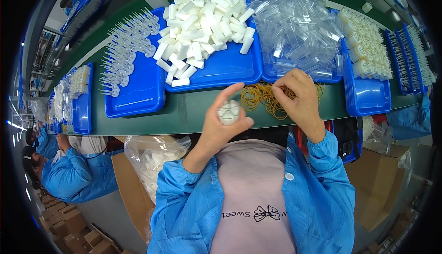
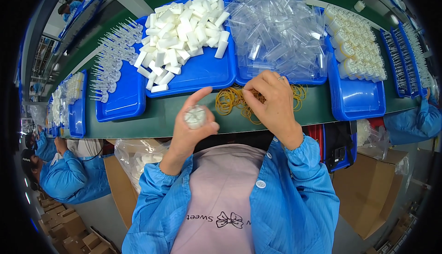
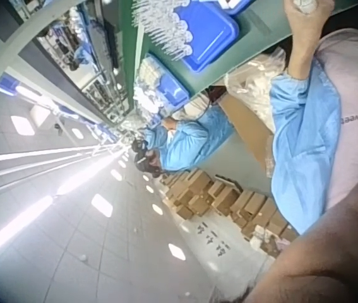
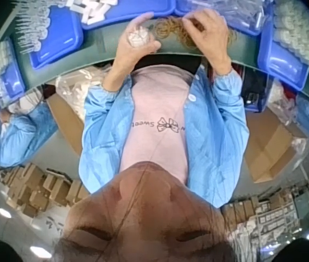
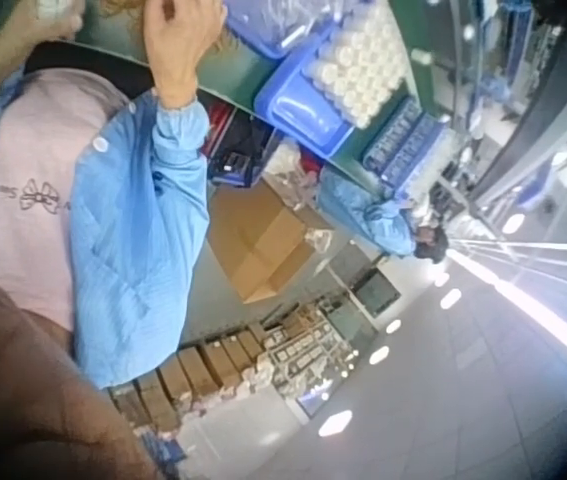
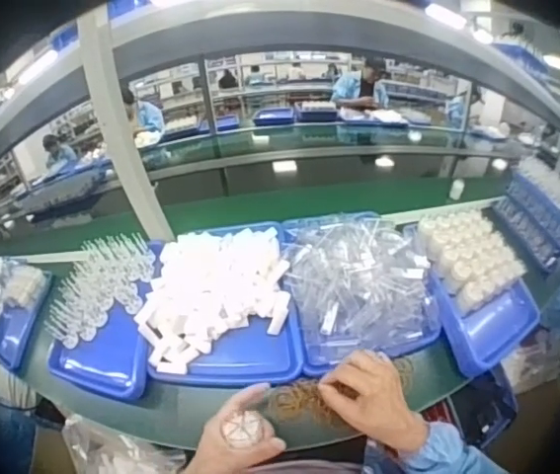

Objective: The person assembles component bundles by inserting white foam pieces and clear plastic sleeves onto plastic holders, wrapping rubber bands around the assembled units, and placing them onto a tray.

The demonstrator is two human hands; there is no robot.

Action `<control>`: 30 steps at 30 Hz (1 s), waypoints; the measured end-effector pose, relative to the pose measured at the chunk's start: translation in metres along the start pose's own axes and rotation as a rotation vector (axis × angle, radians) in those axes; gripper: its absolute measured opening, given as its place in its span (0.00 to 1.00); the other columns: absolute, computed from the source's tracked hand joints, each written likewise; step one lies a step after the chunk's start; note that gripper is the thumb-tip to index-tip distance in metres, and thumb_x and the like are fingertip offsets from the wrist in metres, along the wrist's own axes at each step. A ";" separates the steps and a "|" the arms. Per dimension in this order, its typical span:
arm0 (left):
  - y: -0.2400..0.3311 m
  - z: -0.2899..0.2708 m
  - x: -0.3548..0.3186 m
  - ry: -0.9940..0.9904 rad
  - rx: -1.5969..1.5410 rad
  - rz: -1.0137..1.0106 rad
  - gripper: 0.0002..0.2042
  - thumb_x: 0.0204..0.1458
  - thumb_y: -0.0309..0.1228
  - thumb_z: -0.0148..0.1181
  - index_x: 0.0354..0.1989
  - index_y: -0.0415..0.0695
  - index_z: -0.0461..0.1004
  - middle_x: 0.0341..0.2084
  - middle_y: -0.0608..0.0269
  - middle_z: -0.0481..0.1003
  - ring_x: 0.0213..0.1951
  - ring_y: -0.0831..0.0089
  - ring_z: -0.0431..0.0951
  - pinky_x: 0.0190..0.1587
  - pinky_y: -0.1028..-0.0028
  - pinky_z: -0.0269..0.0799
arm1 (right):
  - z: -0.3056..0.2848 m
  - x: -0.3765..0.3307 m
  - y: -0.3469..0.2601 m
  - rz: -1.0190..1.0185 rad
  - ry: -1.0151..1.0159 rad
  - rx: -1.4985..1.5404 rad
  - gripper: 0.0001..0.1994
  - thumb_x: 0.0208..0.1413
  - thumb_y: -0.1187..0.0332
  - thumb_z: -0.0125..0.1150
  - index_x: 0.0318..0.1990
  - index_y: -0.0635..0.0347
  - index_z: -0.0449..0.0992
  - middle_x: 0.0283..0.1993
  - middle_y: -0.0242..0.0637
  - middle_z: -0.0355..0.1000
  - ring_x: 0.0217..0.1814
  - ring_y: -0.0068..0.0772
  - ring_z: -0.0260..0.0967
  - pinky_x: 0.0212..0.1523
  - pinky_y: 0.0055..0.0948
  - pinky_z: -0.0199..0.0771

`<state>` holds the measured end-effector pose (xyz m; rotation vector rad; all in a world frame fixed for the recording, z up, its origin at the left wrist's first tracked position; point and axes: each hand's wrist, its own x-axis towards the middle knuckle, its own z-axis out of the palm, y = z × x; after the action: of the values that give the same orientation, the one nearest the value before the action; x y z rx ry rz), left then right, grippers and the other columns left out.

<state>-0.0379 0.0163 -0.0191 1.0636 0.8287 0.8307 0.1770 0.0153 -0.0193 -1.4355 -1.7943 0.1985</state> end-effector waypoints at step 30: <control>0.027 0.004 0.044 -0.330 -0.382 0.118 0.19 0.41 0.19 0.65 0.40 0.47 0.64 0.26 0.67 0.70 0.29 0.77 0.72 0.29 0.75 0.71 | -0.039 0.003 -0.042 -0.145 -0.055 0.021 0.10 0.37 0.75 0.69 0.30 0.60 0.74 0.31 0.36 0.68 0.32 0.40 0.66 0.31 0.34 0.65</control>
<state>-0.0194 0.0603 0.0005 0.8806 0.3142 0.8425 0.1712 -0.0102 0.0320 -1.2904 -1.9265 0.1825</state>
